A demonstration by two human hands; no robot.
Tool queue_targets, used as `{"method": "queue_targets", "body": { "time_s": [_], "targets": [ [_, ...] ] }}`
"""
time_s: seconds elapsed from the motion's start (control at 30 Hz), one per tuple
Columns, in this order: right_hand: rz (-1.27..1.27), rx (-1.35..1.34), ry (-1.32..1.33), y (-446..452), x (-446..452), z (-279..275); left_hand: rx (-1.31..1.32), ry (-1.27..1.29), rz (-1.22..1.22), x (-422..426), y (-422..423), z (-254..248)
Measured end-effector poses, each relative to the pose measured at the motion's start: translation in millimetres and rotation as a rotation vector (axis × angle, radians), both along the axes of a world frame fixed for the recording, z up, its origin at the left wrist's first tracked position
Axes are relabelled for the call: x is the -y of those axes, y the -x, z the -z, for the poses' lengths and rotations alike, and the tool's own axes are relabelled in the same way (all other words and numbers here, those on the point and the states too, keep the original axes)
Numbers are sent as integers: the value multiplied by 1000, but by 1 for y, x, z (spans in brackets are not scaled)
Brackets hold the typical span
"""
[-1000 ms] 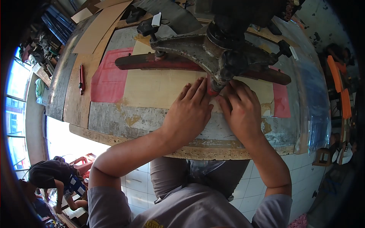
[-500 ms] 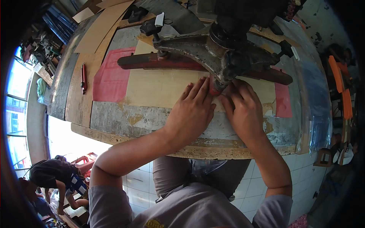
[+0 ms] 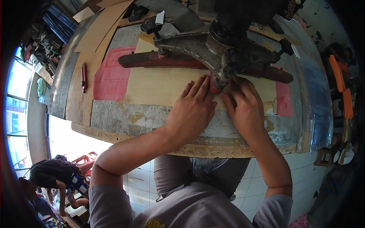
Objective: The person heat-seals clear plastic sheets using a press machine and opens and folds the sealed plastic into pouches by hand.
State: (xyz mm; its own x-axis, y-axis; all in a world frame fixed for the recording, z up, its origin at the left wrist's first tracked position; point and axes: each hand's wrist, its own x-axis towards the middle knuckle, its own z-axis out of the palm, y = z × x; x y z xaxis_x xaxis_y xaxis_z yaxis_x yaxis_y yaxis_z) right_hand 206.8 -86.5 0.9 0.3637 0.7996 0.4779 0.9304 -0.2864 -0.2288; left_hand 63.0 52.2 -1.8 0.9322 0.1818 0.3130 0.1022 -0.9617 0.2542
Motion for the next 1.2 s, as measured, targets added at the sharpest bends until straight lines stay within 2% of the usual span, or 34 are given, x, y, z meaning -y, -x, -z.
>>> {"method": "queue_targets", "body": {
  "time_s": [1.2],
  "targets": [
    [20,9,-3,5,-3,-5,-29,-13,-5,-1,1,5]
  ]
}}
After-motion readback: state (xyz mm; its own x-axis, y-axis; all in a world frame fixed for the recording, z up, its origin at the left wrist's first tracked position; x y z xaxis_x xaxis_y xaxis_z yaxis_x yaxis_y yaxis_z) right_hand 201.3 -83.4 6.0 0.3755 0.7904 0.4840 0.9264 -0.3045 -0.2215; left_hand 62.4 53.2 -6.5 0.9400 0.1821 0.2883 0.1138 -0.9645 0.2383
